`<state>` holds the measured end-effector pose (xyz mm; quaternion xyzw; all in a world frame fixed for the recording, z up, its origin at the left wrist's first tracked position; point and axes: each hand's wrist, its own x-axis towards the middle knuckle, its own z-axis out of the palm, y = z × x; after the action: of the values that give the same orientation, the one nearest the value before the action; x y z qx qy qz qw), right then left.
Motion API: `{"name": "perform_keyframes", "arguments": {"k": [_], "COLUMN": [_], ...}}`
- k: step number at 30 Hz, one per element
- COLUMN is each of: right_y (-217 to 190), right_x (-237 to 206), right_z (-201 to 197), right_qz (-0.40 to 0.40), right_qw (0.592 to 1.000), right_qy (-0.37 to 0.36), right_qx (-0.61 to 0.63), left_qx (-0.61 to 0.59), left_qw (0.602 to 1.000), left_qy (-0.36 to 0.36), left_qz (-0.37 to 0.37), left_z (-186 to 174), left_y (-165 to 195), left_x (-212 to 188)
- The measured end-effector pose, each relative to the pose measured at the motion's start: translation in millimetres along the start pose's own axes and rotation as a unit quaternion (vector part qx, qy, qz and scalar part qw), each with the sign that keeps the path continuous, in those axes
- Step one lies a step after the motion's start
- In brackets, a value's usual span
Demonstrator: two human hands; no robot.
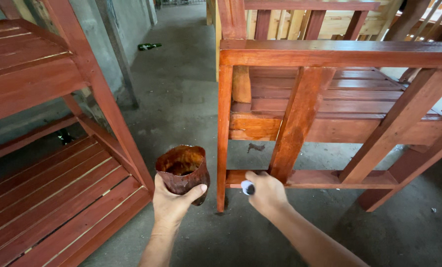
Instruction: The person applies reddish-brown wood stain to a wooden chair frame using a brush, holding a container of stain in the other hand. They brush the legs, stretchers, and side rails of the chair, moving around the piece to coat different surfaces.
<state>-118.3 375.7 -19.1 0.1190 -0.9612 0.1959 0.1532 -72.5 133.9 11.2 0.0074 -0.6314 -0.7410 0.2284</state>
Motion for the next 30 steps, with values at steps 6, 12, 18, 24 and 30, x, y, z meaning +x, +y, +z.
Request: {"name": "perform_keyframes", "arguments": {"k": [6,12,18,24,30], "right_y": [27.9,39.5,68.1,114.8,167.3], "right_x": [-47.5,-36.2,-51.1,-67.6,-83.2], "right_z": [-2.1,29.7,35.1,26.1,11.0], "right_qz": [-0.214,-0.222,-0.192,-0.156,-0.092], "right_qw": [0.934,0.929,0.933,0.923,0.927], "right_qy": [-0.023,-0.011,0.091,0.137,0.156], "right_qx": [0.284,0.297,0.289,0.323,0.327], "left_qx": [0.018,0.035,0.035,0.067,0.089], "left_qw": [1.000,0.999,0.998,0.996,0.993], "left_qy": [-0.008,-0.020,-0.043,-0.053,-0.072], "left_qz": [0.016,-0.029,-0.001,-0.005,-0.021], "left_z": [5.6,24.4,51.6,86.1,123.3], "left_y": [-6.7,-8.9,-14.7,-16.9,-16.6], "left_x": [-2.3,-12.6,-17.0,-24.6,-32.8]}}
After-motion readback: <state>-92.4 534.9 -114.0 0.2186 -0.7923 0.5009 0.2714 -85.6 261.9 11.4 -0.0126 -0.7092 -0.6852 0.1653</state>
